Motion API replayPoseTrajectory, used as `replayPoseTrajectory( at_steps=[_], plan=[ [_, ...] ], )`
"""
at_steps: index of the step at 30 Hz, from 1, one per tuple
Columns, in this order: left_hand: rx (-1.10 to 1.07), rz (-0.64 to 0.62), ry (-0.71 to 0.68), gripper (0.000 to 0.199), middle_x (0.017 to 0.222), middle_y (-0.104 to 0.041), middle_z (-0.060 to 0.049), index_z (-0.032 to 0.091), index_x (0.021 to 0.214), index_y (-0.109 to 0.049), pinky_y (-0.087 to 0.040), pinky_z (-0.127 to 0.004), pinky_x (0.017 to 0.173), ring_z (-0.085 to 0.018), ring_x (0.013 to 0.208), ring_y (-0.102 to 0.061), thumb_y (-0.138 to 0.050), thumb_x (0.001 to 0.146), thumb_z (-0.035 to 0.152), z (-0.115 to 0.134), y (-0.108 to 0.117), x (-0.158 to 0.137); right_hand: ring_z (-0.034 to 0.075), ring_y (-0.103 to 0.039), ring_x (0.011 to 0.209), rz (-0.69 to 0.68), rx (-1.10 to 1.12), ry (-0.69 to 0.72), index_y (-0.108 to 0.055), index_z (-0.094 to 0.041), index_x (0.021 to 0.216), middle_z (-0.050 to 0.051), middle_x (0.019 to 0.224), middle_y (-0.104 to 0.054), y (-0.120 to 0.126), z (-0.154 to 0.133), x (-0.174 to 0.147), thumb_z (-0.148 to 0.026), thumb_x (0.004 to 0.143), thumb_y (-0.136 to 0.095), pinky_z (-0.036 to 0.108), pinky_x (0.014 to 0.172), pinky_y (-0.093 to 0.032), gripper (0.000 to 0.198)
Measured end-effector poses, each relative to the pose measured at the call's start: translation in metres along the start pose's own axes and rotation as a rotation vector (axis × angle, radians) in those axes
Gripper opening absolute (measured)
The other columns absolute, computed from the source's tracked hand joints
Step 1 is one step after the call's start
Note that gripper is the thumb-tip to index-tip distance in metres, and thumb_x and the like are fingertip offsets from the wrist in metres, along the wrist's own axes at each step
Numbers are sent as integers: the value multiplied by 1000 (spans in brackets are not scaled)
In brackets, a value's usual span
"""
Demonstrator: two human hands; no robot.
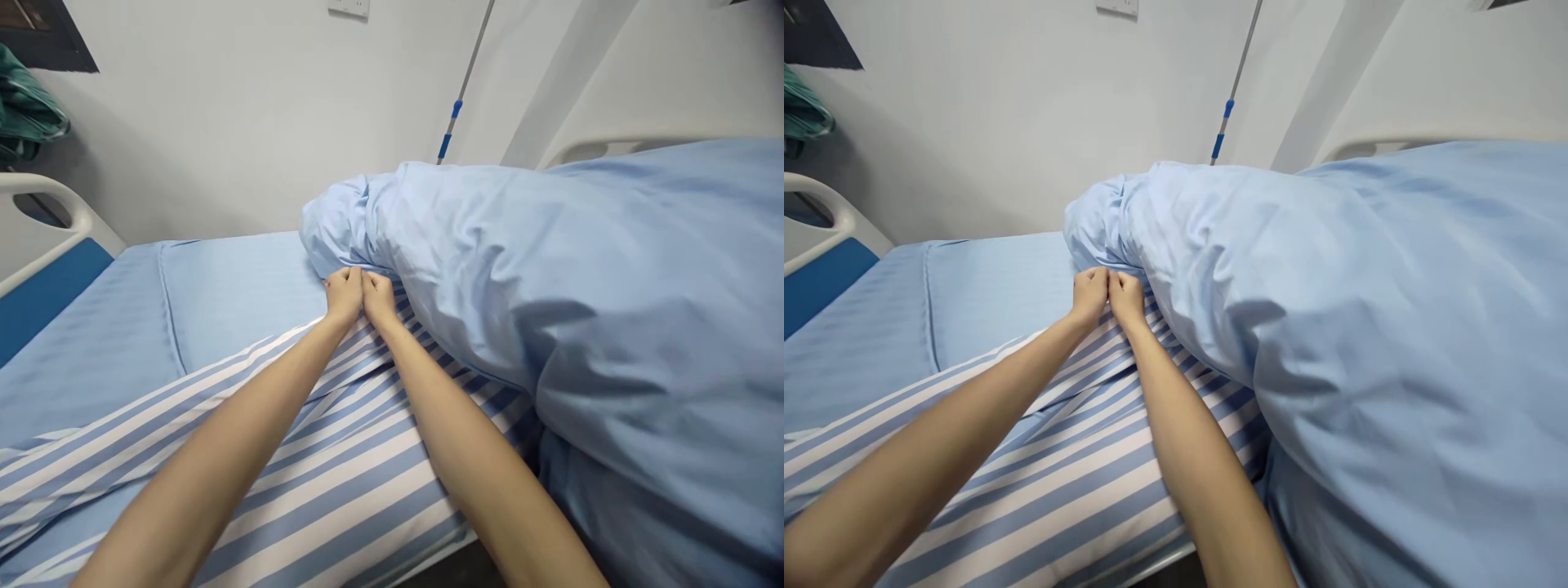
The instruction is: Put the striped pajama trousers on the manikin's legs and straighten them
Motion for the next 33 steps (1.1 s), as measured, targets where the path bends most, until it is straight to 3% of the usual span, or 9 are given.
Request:
replayPoseTrajectory(
  at_steps=[3, 8, 11, 18, 22, 24, 26, 31, 33],
  plan=[
    [175, 9, -15, 31, 62, -57, -2, 18, 58, -53, -39, -27, 70, -14, 68, -50, -37, 81, 31, -10, -5, 0, 10, -33, 51, 22, -26, -12, -33, -20, 51, -4, 48, -35, 2, 0, 1, -35, 81, -38, 24, 50, -27, 34],
    [330, -82, -21, 32, 80, -65, -8, 19, 70, -60, -40, -30, 76, -18, 81, -55, -35, 85, 33, -17, -10, -7, 11, -38, 53, 105, -301, 215, -35, -20, 53, -3, 50, -37, 16, -37, -4, -34, 83, -37, 25, 54, -28, 34],
    [419, -130, -39, 31, 88, -66, -8, 20, 79, -62, -40, -31, 79, -20, 89, -56, -36, 86, 35, -14, -13, -10, 12, -40, 55, 119, -379, 269, -35, -21, 55, -1, 51, -37, 21, -46, -3, -37, 84, -36, 25, 55, -29, 34],
    [465, -75, -27, 30, 90, -66, -7, 19, 80, -62, -38, -30, 83, -19, 92, -55, -35, 85, 33, -16, -18, -10, 9, -31, 50, 102, -266, 33, -27, -21, 52, -5, 48, -28, 17, 11, 9, -33, 85, -33, 25, 51, -25, 36],
    [433, -137, -65, 33, 77, -65, -6, 19, 69, -60, -38, -27, 76, -17, 79, -54, -35, 84, 35, -20, -13, -4, 9, -29, 51, 85, -226, 46, -27, -21, 52, -6, 49, -26, 15, 16, 9, -33, 84, -36, 25, 50, -23, 35],
    [464, -172, -65, 36, 73, -63, -6, 18, 65, -58, -37, -25, 69, -14, 72, -53, -33, 83, 37, -27, 3, -4, 9, -29, 51, 80, -217, 52, -27, -21, 52, -6, 49, -26, 15, 12, 7, -33, 84, -35, 25, 51, -23, 36],
    [541, -148, -43, 38, 69, -61, -6, 18, 63, -56, -34, -24, 63, -13, 67, -50, -30, 83, 37, -38, 35, -9, 9, -29, 52, 77, -220, 62, -28, -21, 52, -6, 49, -28, 16, 7, 5, -34, 84, -36, 25, 51, -23, 36],
    [772, -45, 2, 27, 58, -50, 0, 19, 56, -47, -31, -25, 60, -12, 61, -44, -37, 77, 33, -69, 150, -42, 10, -30, 51, 61, -246, 71, -29, -21, 51, -5, 48, -31, 14, 4, 2, -36, 82, -38, 26, 52, -23, 36],
    [878, -49, 103, 29, 56, -46, 2, 20, 54, -42, -32, -23, 60, -12, 62, -45, -35, 79, 34, -84, 202, -59, 10, -30, 50, 65, -245, 66, -30, -21, 51, -5, 48, -30, 14, 5, 1, -37, 82, -38, 27, 51, -22, 36]
  ],
)
Point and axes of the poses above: each hand's wrist, its own x-axis towards the middle knuckle, its own y-axis out of the back of the hand, z = x × y, the point moved 6 cm from there along x, towards the middle knuckle
